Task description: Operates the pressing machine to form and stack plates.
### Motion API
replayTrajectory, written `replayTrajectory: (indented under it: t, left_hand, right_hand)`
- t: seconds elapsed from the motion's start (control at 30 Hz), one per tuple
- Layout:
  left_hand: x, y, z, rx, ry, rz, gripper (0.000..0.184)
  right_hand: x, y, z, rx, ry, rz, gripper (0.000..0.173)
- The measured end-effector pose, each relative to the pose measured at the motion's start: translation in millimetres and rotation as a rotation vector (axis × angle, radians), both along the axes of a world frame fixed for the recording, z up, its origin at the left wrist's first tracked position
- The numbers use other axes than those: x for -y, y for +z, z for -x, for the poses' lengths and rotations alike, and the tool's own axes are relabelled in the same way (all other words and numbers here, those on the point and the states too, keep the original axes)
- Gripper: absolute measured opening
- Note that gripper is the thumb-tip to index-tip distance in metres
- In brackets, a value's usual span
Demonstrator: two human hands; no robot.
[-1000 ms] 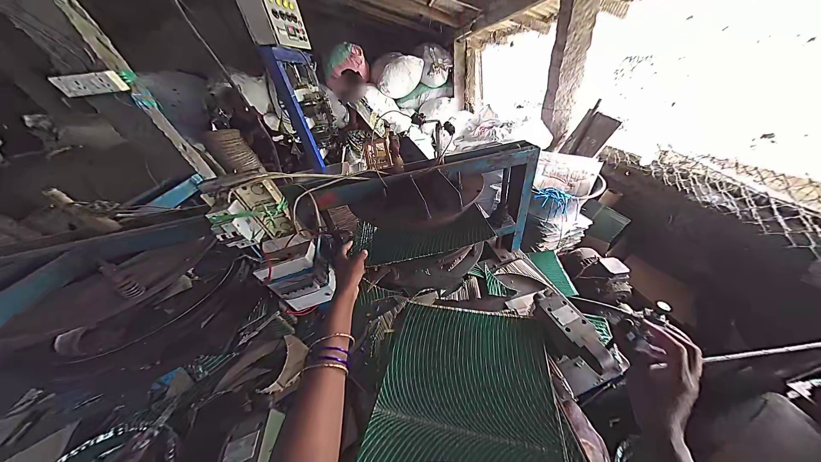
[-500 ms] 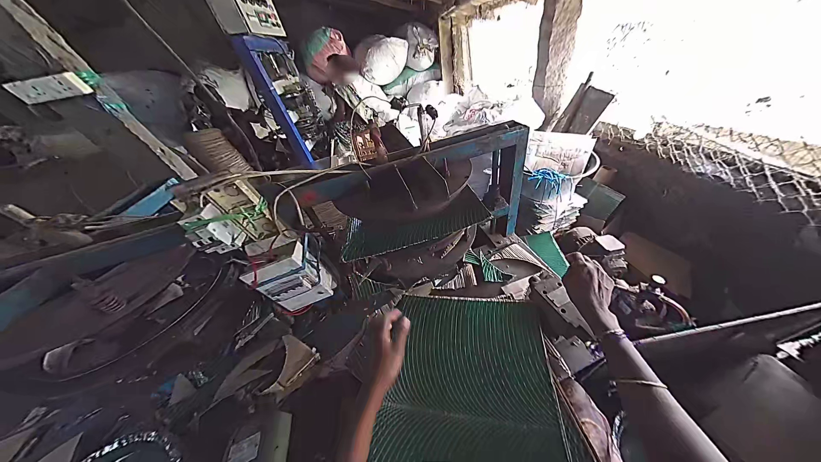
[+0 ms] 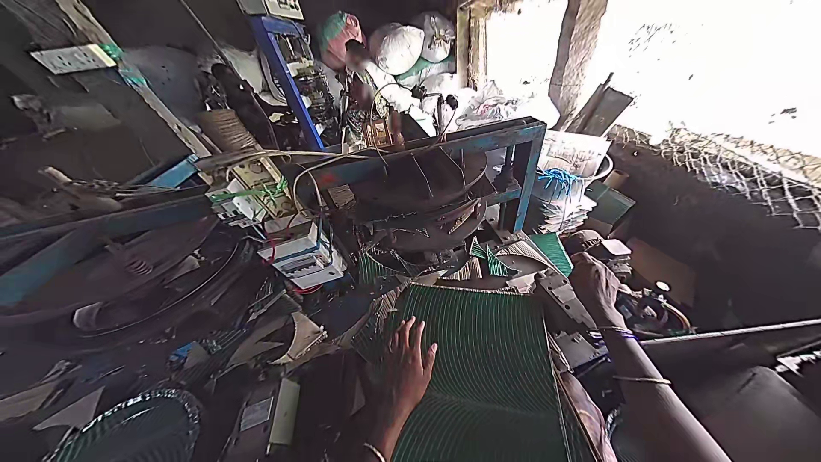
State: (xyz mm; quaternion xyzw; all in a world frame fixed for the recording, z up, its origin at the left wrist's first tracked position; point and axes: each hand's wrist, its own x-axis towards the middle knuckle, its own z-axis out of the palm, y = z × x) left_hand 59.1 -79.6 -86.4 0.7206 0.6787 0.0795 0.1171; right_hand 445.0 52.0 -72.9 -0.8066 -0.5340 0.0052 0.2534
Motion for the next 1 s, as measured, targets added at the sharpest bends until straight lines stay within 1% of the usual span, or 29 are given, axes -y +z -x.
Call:
replayTrajectory:
  t: [0.03,0.07,0.1,0.2,0.37,0.4,0.47,0.53,0.6,0.67,0.73,0.8,0.83,0.87,0.9,1.0]
  left_hand:
    - [-12,-58,12,-0.046,0.002,-0.280,0.061]
    - [-20,-87,19,-0.059,0.001,-0.393,0.062]
    - [-22,-95,22,-0.072,-0.001,-0.393,0.063]
    - [-22,-90,21,-0.057,-0.001,-0.326,0.062]
    - [-22,-91,21,-0.008,0.003,-0.329,0.061]
    - [-23,-91,21,0.020,0.010,-0.313,0.061]
    - [-25,-84,23,0.193,0.048,-0.240,0.058]
    - [-36,-69,30,0.441,0.105,-0.192,0.057]
    - [-59,-44,40,0.708,0.131,-0.260,0.058]
    - [-84,2,47,0.853,0.191,-0.352,0.057]
    - [-108,52,51,0.939,0.267,-0.380,0.058]
    - [-135,98,46,1.059,0.391,-0.347,0.071]
    - [-149,115,47,1.103,0.443,-0.326,0.078]
    - [-161,125,51,1.115,0.471,-0.305,0.080]
    - [-170,126,56,1.106,0.487,-0.287,0.077]
    - [-183,118,61,1.017,0.500,-0.280,0.051]
  right_hand:
    - [-1,-1,-1,0.001,0.000,0.007,0.025]
    - [-2,-1,-1,-0.001,-0.002,0.011,0.025]
    - [-2,0,-1,-0.003,-0.003,0.015,0.026]
    - [0,1,-2,-0.022,0.014,0.010,0.027]
    - [0,2,-4,-0.061,0.052,0.011,0.029]
    - [1,1,-6,-0.078,0.064,-0.025,0.029]
    - [14,-2,-12,-0.146,0.098,-0.194,0.029]
    - [47,-15,-23,-0.265,0.122,-0.468,0.028]
    - [86,-41,-36,-0.361,0.152,-0.685,0.024]
    - [112,-57,-45,-0.349,0.141,-0.727,0.019]
    - [120,-60,-46,-0.328,0.139,-0.731,0.018]
    - [119,-57,-43,-0.321,0.099,-0.745,0.017]
    - [116,-55,-41,-0.318,0.082,-0.738,0.016]
    - [114,-53,-40,-0.317,0.072,-0.725,0.017]
    - [115,-53,-39,-0.312,0.065,-0.712,0.017]
    - [119,-53,-39,-0.271,0.053,-0.687,0.018]
